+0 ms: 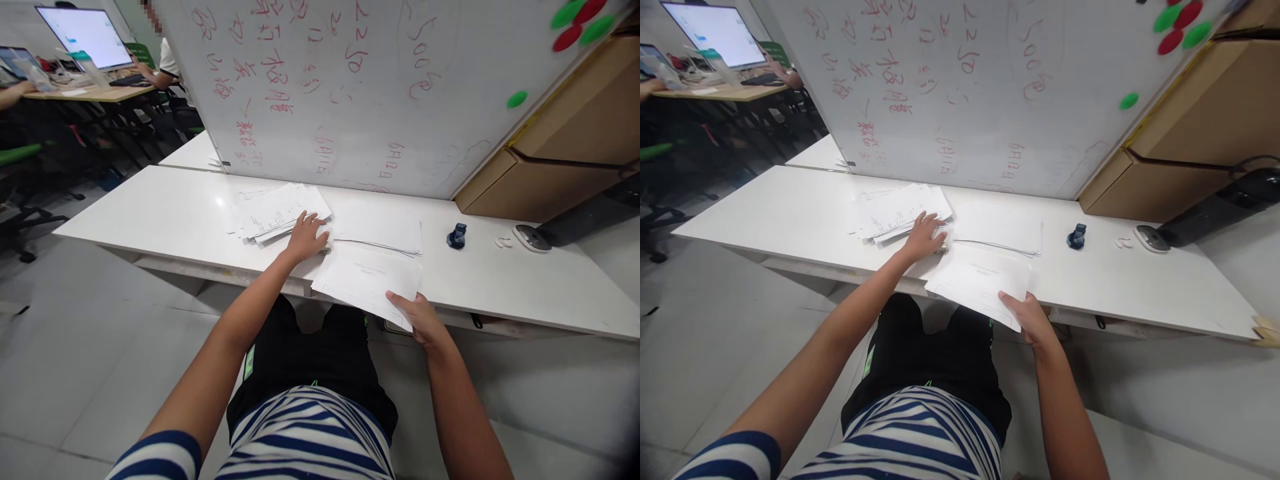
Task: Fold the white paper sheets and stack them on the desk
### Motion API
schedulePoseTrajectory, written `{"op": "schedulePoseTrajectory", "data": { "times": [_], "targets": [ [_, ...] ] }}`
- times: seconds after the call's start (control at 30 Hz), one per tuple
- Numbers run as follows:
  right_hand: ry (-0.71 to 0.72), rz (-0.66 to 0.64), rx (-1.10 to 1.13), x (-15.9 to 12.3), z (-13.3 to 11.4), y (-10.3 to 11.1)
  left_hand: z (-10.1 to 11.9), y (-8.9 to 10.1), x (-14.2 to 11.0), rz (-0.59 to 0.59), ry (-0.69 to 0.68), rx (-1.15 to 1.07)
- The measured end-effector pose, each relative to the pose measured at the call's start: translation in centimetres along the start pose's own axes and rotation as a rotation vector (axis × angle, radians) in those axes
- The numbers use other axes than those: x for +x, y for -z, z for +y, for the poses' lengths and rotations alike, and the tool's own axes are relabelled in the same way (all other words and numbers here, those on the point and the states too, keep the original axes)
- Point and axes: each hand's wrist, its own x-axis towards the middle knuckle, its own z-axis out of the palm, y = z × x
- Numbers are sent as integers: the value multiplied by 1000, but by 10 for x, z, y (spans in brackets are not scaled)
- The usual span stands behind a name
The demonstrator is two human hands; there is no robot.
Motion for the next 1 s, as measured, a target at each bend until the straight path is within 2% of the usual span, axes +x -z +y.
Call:
{"op": "schedulePoseTrajectory", "data": {
  "times": [0.1, 0.2, 0.4, 0.53, 0.67, 0.8, 1.0],
  "targets": [
    [-10, -16, -10, 4, -4, 1, 2, 3, 0, -24, 4, -9],
    [-39, -102, -26, 7, -10, -4, 4, 9, 0, -68, -1, -56],
    [-91, -230, -49, 16, -26, -33, 5, 23, -4, -144, 27, -164],
    [-109, -239, -86, 21, -29, -46, 5, 25, -5, -138, 36, -186],
    [-132, -249, -95, 24, -24, -43, 1, 22, -5, -145, 0, -178],
    [-95, -275, -12, 24, -18, -38, -3, 18, -5, -141, -32, -180],
    [-102, -267, -5, 21, -20, -39, 6, 18, -3, -186, -46, -76]
  ]
}}
